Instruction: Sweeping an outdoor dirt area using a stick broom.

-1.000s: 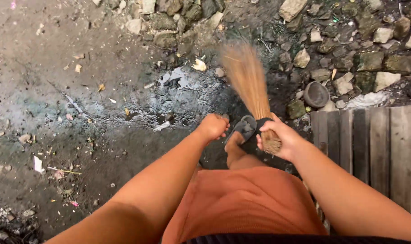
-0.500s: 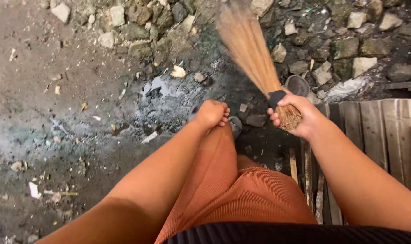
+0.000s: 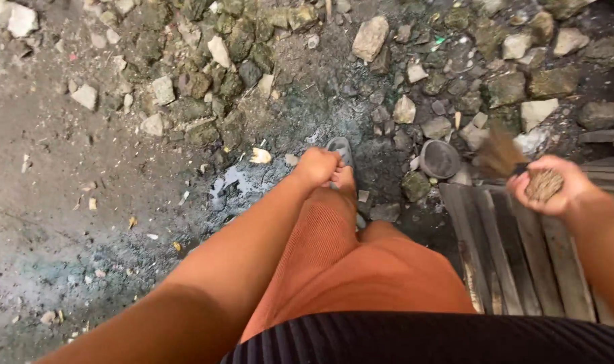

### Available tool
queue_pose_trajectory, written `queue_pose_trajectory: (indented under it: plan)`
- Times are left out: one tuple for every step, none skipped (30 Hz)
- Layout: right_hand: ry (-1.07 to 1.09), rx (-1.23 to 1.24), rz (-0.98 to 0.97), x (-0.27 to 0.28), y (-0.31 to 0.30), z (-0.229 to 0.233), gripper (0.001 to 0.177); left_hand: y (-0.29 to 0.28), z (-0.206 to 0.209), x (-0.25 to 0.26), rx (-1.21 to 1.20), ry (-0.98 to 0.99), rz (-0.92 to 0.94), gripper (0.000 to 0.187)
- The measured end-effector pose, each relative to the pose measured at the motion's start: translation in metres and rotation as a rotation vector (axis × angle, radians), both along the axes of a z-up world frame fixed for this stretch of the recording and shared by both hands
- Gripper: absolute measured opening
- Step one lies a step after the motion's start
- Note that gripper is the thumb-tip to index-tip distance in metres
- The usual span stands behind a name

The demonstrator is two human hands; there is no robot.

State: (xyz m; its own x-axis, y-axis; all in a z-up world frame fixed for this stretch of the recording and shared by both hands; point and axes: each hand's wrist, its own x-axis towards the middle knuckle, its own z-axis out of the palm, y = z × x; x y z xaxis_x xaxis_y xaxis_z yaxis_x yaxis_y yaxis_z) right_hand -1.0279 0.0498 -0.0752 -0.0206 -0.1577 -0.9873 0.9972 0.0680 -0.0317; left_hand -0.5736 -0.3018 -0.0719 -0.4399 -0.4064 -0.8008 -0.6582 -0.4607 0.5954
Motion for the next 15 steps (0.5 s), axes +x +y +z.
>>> queue_pose_trajectory:
  plan:
    - [0.006,0.006,-0.009,0.009,-0.004,0.016,0.05,-0.009,0.01,-0.01,0.006,0.006,-0.009,0.026]
    - [-0.031,-0.065,0.125,0.024,0.001,0.035,0.048,-0.014,0.023,-0.018,0.047,-0.022,0.01,0.025]
    - [-0.068,-0.138,0.256,0.041,0.006,0.054,0.046,-0.018,0.035,-0.026,0.088,-0.051,0.029,0.024]
    - [-0.056,-0.13,0.241,0.056,0.004,0.086,0.046,-0.021,0.034,-0.037,0.096,-0.039,0.013,0.024]
    - [-0.018,-0.143,0.245,0.072,0.001,0.118,0.047,-0.023,0.034,-0.047,0.146,-0.049,-0.022,0.027]
    - [0.022,-0.165,0.245,0.09,-0.005,0.146,0.047,-0.03,0.034,-0.058,0.186,-0.06,-0.061,0.029]
    - [0.035,-0.165,0.228,0.097,-0.017,0.154,0.047,-0.034,0.03,-0.074,0.184,-0.051,-0.08,0.029]
    - [0.082,-0.124,0.218,0.107,-0.03,0.158,0.044,-0.036,0.025,-0.083,0.155,-0.035,-0.098,0.028]
    - [0.129,-0.083,0.209,0.119,-0.042,0.161,0.041,-0.038,0.019,-0.09,0.126,-0.019,-0.115,0.028]
    - [0.131,-0.093,0.202,0.109,-0.046,0.142,0.041,-0.042,0.027,-0.101,0.115,-0.02,-0.121,0.028]
    - [0.24,-0.05,0.152,0.1,-0.051,0.122,0.037,-0.047,0.034,-0.111,0.129,-0.014,-0.128,0.027]
    - [0.334,-0.009,0.099,0.099,-0.055,0.1,0.033,-0.051,0.042,-0.112,0.145,-0.023,-0.134,0.027]
    - [0.32,-0.018,0.091,0.069,-0.052,0.07,0.033,-0.061,0.042,-0.117,0.137,-0.038,-0.14,0.027]
    - [0.287,0.048,-0.059,0.047,-0.043,0.04,0.03,-0.063,0.043,-0.115,0.103,-0.018,-0.146,0.026]
    - [0.254,0.117,-0.208,0.027,-0.031,0.007,0.028,-0.065,0.043,-0.113,0.069,0.003,-0.154,0.026]
